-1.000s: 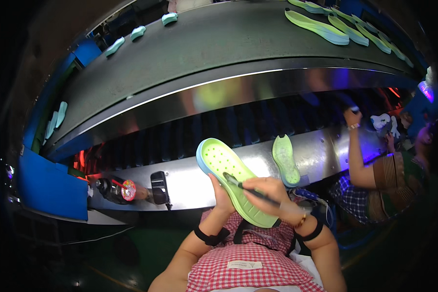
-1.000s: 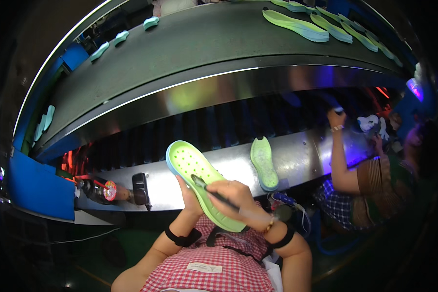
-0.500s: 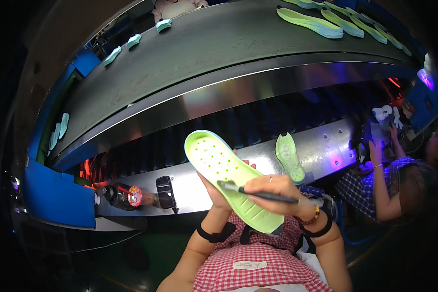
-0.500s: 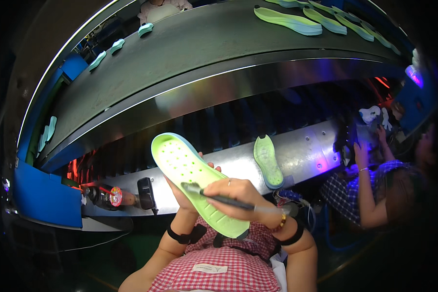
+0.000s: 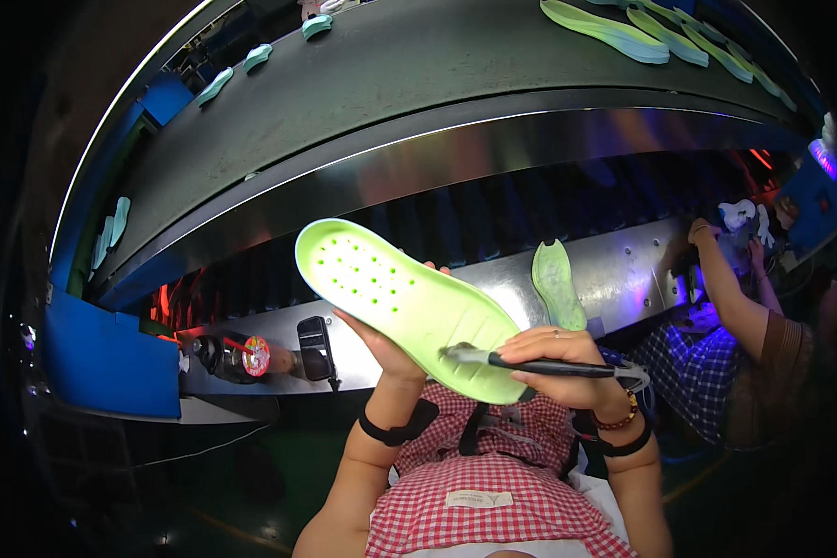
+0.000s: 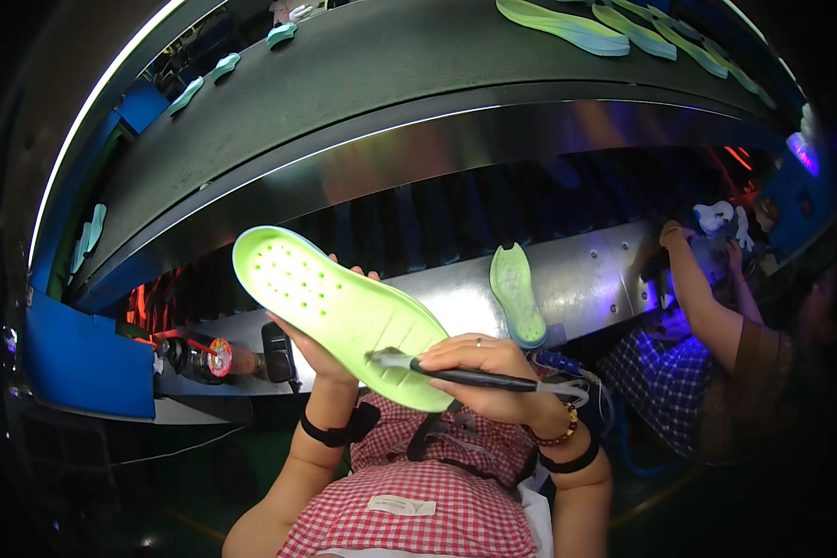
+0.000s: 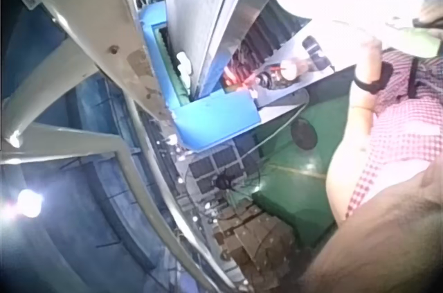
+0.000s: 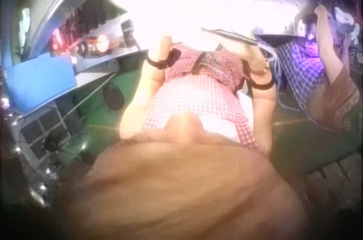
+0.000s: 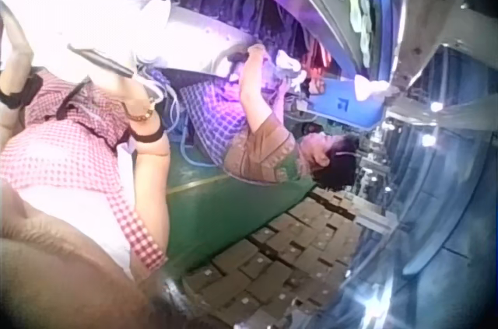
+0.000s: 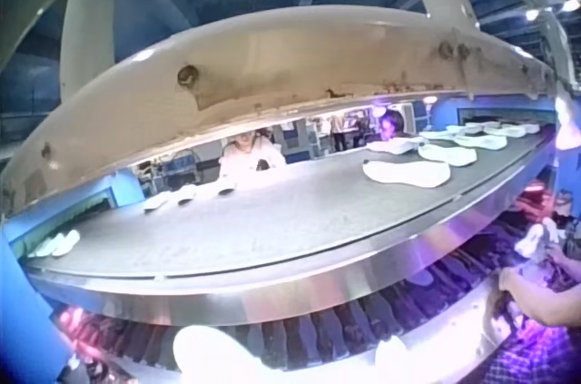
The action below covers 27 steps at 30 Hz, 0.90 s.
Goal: The person is applying glue or primer to the interior of shoe soles using a brush while at a factory production line.
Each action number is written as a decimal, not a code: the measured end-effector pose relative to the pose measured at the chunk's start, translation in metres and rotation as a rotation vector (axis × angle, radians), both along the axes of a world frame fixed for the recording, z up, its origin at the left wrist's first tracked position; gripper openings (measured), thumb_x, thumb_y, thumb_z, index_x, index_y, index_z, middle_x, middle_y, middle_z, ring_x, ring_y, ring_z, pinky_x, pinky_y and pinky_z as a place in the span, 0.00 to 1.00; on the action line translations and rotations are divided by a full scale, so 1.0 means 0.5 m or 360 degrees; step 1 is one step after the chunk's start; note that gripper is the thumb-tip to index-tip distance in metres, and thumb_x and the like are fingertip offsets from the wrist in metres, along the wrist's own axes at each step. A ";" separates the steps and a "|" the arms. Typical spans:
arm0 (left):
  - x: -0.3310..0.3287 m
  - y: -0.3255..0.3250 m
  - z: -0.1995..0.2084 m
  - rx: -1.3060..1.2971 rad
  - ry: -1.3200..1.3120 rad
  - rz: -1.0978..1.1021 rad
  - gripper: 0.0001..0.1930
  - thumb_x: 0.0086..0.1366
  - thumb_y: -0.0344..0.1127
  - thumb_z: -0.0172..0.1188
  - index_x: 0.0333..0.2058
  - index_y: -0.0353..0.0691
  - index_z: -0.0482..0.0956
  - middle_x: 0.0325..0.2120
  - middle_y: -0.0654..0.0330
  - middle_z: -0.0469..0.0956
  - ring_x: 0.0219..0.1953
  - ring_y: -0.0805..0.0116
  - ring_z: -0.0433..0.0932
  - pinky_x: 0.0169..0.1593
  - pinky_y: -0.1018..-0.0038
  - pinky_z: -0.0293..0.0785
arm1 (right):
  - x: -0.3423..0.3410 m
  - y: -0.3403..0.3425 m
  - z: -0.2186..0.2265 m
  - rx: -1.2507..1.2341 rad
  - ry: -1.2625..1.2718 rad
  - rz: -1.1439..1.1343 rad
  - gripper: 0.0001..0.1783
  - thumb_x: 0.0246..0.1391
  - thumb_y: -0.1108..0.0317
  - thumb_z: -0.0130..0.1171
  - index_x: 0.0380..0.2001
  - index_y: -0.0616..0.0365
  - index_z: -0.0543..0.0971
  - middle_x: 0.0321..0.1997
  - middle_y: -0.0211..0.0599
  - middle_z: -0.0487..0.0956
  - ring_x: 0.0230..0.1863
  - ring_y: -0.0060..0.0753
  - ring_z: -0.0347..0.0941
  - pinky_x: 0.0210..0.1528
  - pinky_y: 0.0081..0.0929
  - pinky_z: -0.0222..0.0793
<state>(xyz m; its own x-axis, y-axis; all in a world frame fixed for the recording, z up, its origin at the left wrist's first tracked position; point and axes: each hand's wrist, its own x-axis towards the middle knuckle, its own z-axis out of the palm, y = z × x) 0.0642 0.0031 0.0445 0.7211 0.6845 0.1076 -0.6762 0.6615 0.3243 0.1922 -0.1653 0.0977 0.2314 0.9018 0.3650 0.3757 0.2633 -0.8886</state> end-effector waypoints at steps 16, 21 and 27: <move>-0.016 0.031 0.062 0.0202 -0.0140 -0.0104 0.45 0.49 0.72 0.43 0.56 0.39 0.57 0.52 0.47 0.63 0.53 0.47 0.62 0.55 0.54 0.59 | 0.014 -0.037 -0.010 -0.0226 0.0824 0.0157 0.11 0.36 0.80 0.60 0.29 0.65 0.78 0.36 0.42 0.78 0.46 0.39 0.70 0.51 0.30 0.63; -0.016 0.033 0.080 -0.0023 0.0150 0.0332 0.37 0.57 0.62 0.44 0.56 0.39 0.57 0.52 0.47 0.63 0.52 0.49 0.63 0.55 0.57 0.60 | -0.015 -0.021 -0.026 -0.0205 0.1203 -0.0015 0.11 0.40 0.81 0.57 0.32 0.68 0.76 0.39 0.50 0.75 0.45 0.39 0.71 0.50 0.30 0.65; -0.033 -0.014 0.093 -0.0033 -0.0218 -0.0071 0.41 0.56 0.68 0.38 0.58 0.40 0.53 0.55 0.50 0.59 0.53 0.52 0.63 0.56 0.59 0.59 | -0.050 -0.011 -0.024 -0.0114 0.1779 0.0021 0.11 0.45 0.81 0.54 0.35 0.69 0.73 0.39 0.51 0.75 0.42 0.37 0.73 0.47 0.30 0.69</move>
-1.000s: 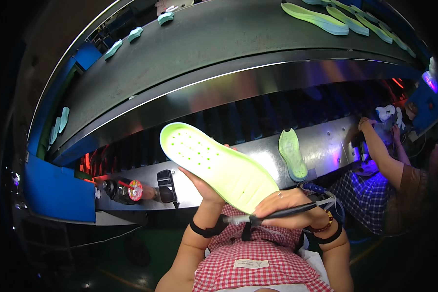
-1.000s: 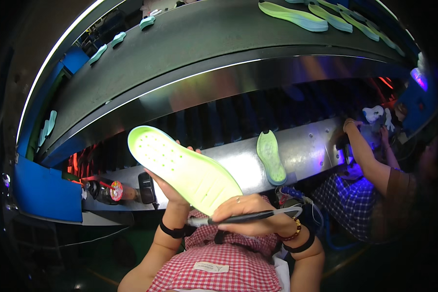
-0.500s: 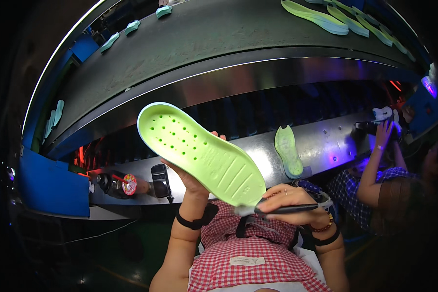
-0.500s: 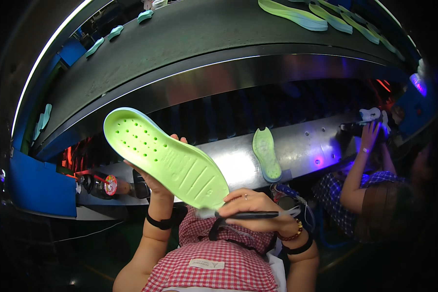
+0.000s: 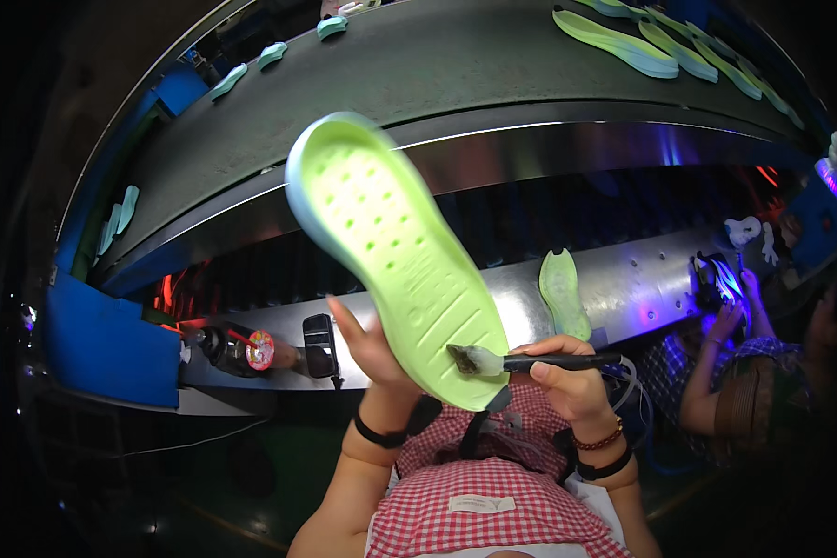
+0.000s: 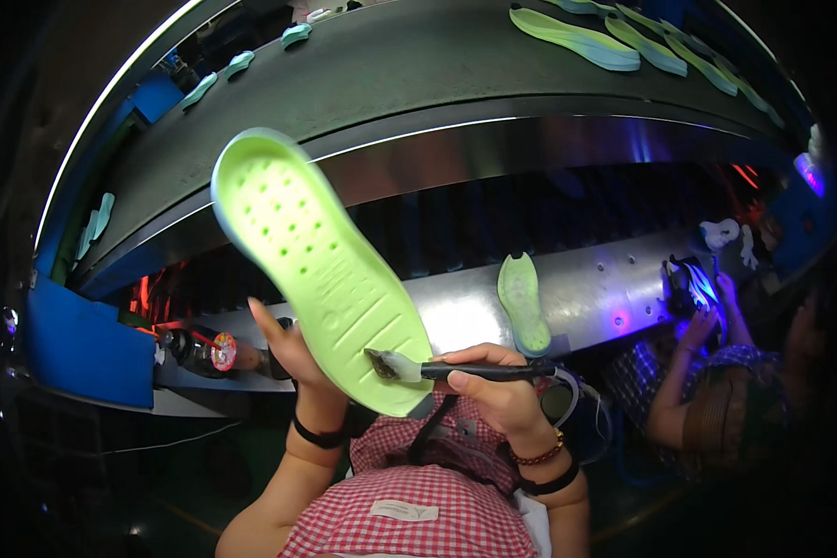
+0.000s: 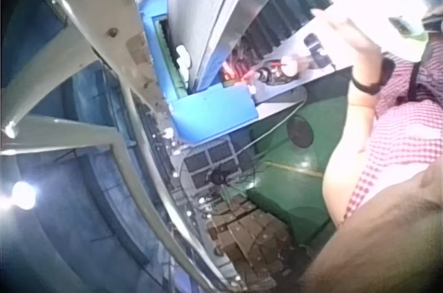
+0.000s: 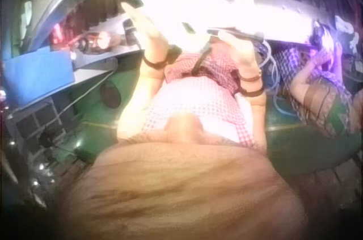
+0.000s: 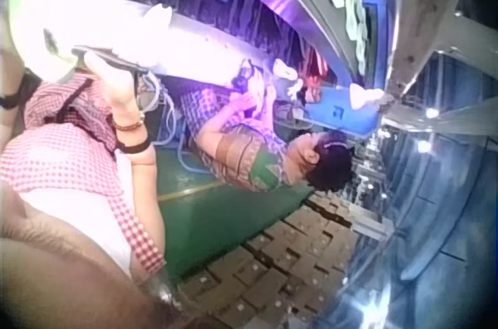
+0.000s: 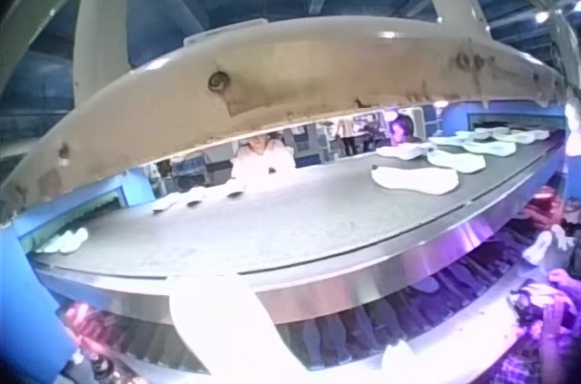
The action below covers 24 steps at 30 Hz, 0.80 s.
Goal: The person is applying glue or primer to the interior of shoe soles using a brush while at a factory production line.
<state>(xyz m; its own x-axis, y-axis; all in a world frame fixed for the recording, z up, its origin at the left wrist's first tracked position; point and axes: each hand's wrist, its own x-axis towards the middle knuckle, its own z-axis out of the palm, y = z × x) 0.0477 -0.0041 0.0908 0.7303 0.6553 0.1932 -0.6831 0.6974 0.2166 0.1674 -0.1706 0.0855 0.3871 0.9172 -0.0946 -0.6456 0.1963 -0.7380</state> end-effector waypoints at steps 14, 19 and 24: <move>0.016 -0.047 -0.027 -0.0032 0.0224 -0.0231 0.41 0.58 0.66 0.32 0.57 0.36 0.53 0.52 0.43 0.60 0.50 0.44 0.66 0.50 0.49 0.64 | -0.011 0.020 0.034 -0.0049 -0.1248 -0.0187 0.12 0.41 0.80 0.59 0.34 0.66 0.76 0.35 0.44 0.77 0.37 0.29 0.74 0.40 0.21 0.70; 0.015 -0.036 -0.026 0.0018 0.0292 -0.0185 0.38 0.60 0.63 0.32 0.57 0.36 0.52 0.53 0.44 0.60 0.50 0.44 0.66 0.52 0.51 0.64 | -0.002 0.017 0.043 0.0233 -0.1288 0.0038 0.12 0.41 0.80 0.59 0.34 0.66 0.76 0.35 0.45 0.78 0.35 0.29 0.75 0.38 0.19 0.71; 0.014 -0.031 -0.029 0.0118 0.0442 -0.0241 0.36 0.60 0.60 0.35 0.57 0.36 0.53 0.52 0.44 0.61 0.50 0.46 0.66 0.52 0.52 0.64 | -0.011 0.025 0.043 0.0183 -0.1378 0.0162 0.12 0.40 0.80 0.60 0.33 0.66 0.77 0.36 0.45 0.78 0.37 0.31 0.75 0.39 0.21 0.71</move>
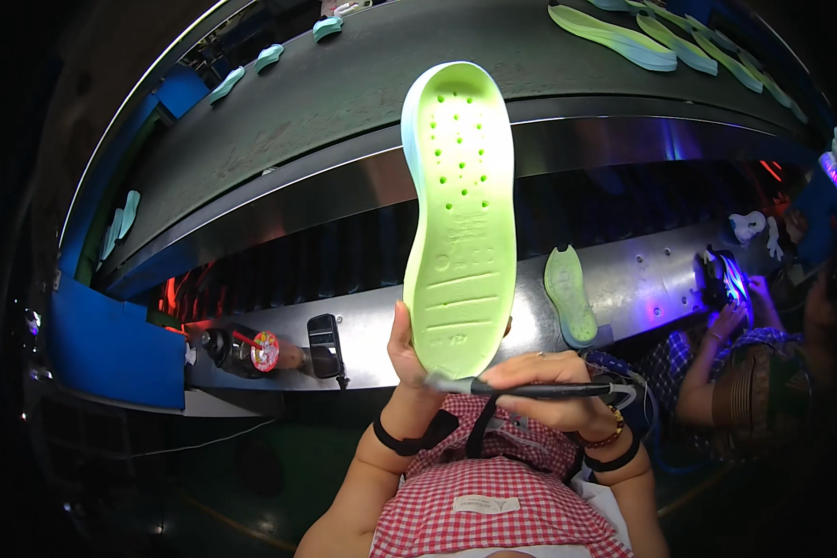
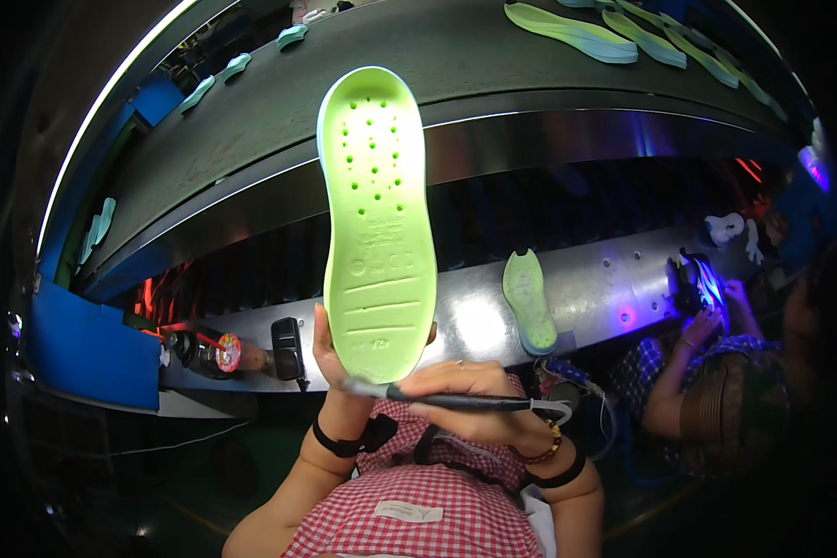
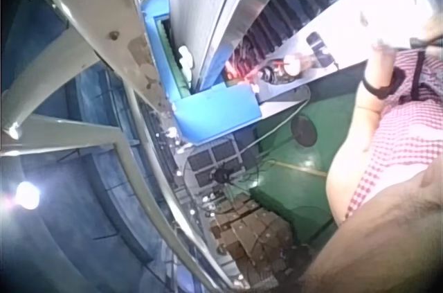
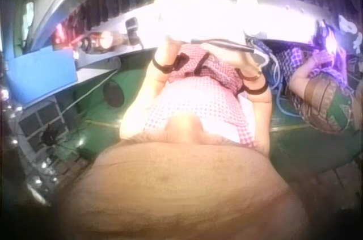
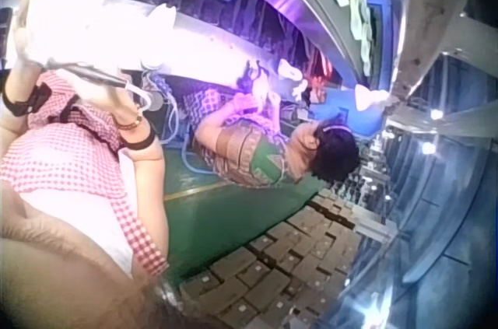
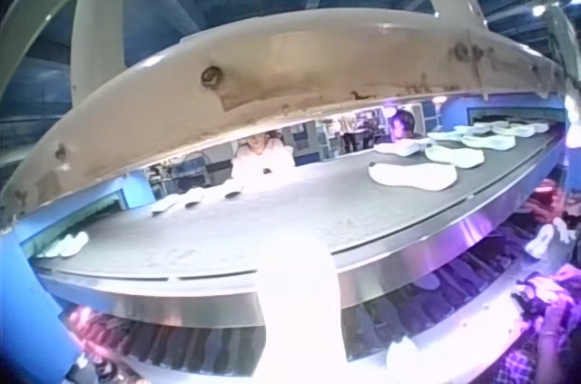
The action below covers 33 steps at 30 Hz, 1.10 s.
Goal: The person is applying glue or primer to the interior of shoe soles using a brush while at a factory production line.
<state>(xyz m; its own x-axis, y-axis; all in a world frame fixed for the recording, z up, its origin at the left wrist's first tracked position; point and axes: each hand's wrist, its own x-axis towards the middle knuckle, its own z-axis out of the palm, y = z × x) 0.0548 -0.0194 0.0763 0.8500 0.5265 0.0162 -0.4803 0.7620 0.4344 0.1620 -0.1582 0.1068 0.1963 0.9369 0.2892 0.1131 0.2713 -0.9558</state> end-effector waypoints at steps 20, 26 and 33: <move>-0.015 0.047 -0.017 -0.0136 0.0083 -0.0311 0.25 0.63 0.45 0.40 0.54 0.33 0.59 0.48 0.46 0.67 0.47 0.56 0.71 0.50 0.63 0.70 | 0.029 -0.002 0.005 0.0098 -0.0444 0.0118 0.11 0.38 0.75 0.62 0.30 0.61 0.78 0.32 0.40 0.78 0.37 0.37 0.75 0.40 0.27 0.70; -0.015 0.052 0.001 -0.0165 0.0390 -0.0747 0.25 0.62 0.42 0.45 0.53 0.32 0.59 0.46 0.47 0.69 0.44 0.59 0.74 0.48 0.66 0.71 | 0.058 -0.018 0.030 0.0062 -0.0630 0.0224 0.12 0.39 0.75 0.61 0.33 0.59 0.78 0.36 0.39 0.78 0.36 0.36 0.76 0.39 0.28 0.71; -0.033 0.044 0.019 -0.0030 0.0714 -0.0968 0.24 0.62 0.43 0.48 0.50 0.30 0.62 0.42 0.48 0.71 0.40 0.65 0.76 0.41 0.73 0.75 | 0.080 -0.044 0.017 -0.0150 -0.0759 0.0536 0.12 0.41 0.74 0.58 0.34 0.54 0.78 0.37 0.34 0.79 0.39 0.34 0.75 0.40 0.25 0.71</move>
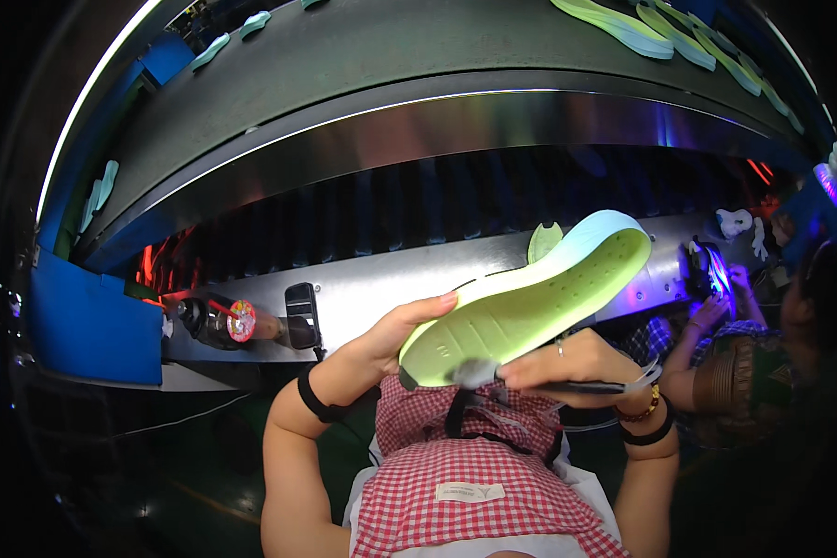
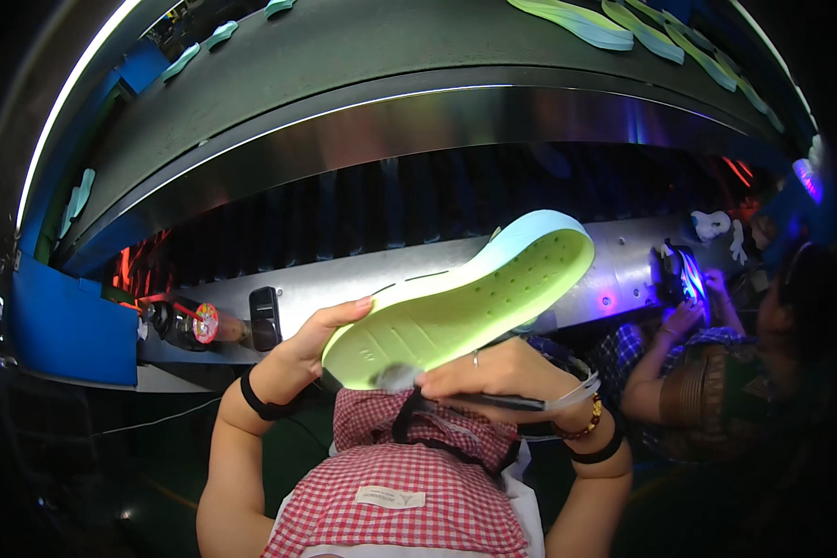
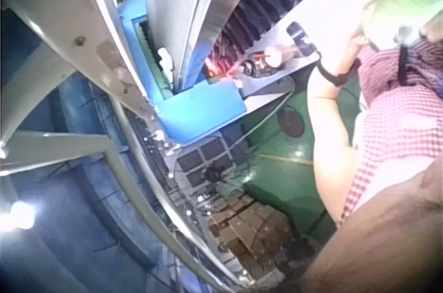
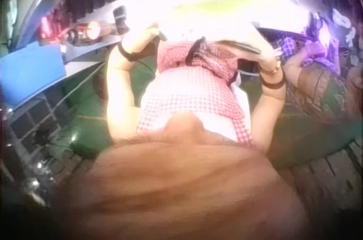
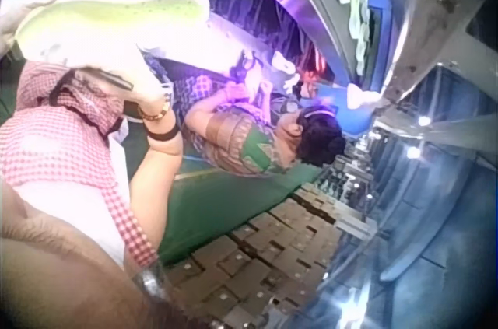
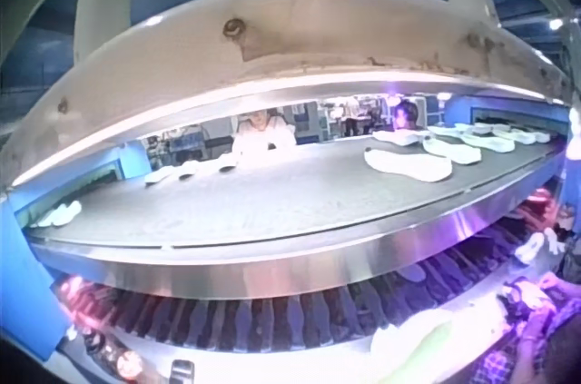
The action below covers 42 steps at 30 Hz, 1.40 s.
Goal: The person is applying glue or primer to the interior of shoe soles using a brush while at a factory production line.
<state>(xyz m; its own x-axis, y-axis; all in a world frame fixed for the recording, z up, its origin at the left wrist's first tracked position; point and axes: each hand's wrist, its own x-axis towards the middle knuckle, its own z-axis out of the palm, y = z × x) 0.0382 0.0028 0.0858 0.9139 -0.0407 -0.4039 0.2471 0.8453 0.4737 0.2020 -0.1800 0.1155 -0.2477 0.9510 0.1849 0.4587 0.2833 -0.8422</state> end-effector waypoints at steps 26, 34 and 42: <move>-0.085 0.010 -0.017 0.0233 0.0297 -0.0151 0.25 0.62 0.44 0.48 0.50 0.28 0.63 0.42 0.48 0.72 0.39 0.66 0.77 0.39 0.76 0.75 | 0.066 -0.047 0.008 -0.0082 -0.0309 -0.0094 0.12 0.43 0.73 0.57 0.35 0.50 0.78 0.39 0.29 0.78 0.38 0.31 0.76 0.35 0.23 0.72; -0.111 0.018 -0.005 0.0568 0.0286 -0.0141 0.26 0.60 0.46 0.50 0.47 0.28 0.66 0.40 0.50 0.73 0.37 0.69 0.76 0.37 0.79 0.74 | 0.088 -0.058 -0.013 -0.0167 0.0027 -0.0223 0.12 0.43 0.76 0.57 0.35 0.57 0.77 0.40 0.39 0.77 0.42 0.36 0.75 0.43 0.25 0.71; -0.135 0.024 -0.019 0.0622 0.0321 -0.0068 0.24 0.60 0.45 0.50 0.46 0.28 0.67 0.38 0.52 0.74 0.36 0.71 0.75 0.37 0.80 0.72 | 0.098 -0.075 -0.007 -0.0201 0.0034 -0.0354 0.12 0.42 0.78 0.58 0.34 0.59 0.78 0.39 0.43 0.77 0.40 0.37 0.76 0.42 0.25 0.72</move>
<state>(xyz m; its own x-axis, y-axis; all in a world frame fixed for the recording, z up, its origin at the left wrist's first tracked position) -0.0295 0.0150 0.0763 0.8160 0.1143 -0.5667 0.3982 0.5993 0.6944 0.2509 -0.2173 0.1119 -0.0269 0.9976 0.0645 0.4796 0.0695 -0.8747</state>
